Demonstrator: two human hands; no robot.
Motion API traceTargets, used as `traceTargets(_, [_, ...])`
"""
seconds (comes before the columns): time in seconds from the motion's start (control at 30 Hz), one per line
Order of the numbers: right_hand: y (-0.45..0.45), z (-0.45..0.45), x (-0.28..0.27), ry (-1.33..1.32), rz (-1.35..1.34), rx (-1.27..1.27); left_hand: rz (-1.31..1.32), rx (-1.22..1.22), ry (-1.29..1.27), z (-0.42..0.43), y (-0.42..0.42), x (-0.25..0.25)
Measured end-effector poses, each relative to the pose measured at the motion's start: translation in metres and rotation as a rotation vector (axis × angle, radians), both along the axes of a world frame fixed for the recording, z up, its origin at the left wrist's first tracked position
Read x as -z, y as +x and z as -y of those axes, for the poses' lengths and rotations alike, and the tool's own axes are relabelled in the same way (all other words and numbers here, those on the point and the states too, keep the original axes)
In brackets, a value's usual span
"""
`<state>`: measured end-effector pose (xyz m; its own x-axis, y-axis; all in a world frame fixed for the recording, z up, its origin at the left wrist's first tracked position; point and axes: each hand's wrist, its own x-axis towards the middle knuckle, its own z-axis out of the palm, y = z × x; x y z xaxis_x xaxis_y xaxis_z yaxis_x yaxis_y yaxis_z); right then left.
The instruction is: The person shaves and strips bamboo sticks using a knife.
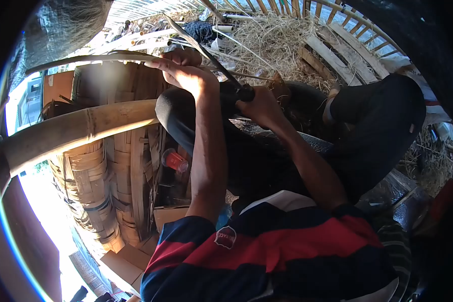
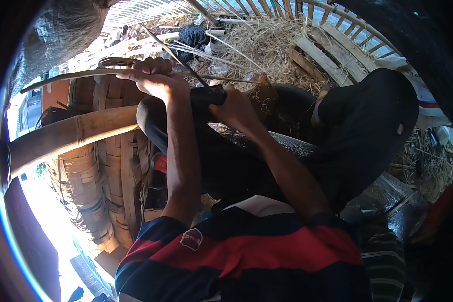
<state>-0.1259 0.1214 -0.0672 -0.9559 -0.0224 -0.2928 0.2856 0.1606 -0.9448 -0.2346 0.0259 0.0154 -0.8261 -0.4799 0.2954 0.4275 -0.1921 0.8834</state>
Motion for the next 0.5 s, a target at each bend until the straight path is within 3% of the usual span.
traceTargets(0.17, [0.000, -0.006, 0.008, 0.084, 0.092, 0.059, 0.012, -0.044, -0.041, 0.003, -0.003, 0.007])
traceTargets(0.33, [-0.003, 0.002, -0.010, 0.157, -0.018, 0.070, 0.013, -0.033, -0.009, -0.007, 0.001, -0.001])
traceTargets(0.5, [0.000, -0.003, 0.043, 0.150, 0.121, 0.095, -0.014, -0.055, -0.074, 0.000, -0.004, 0.004])
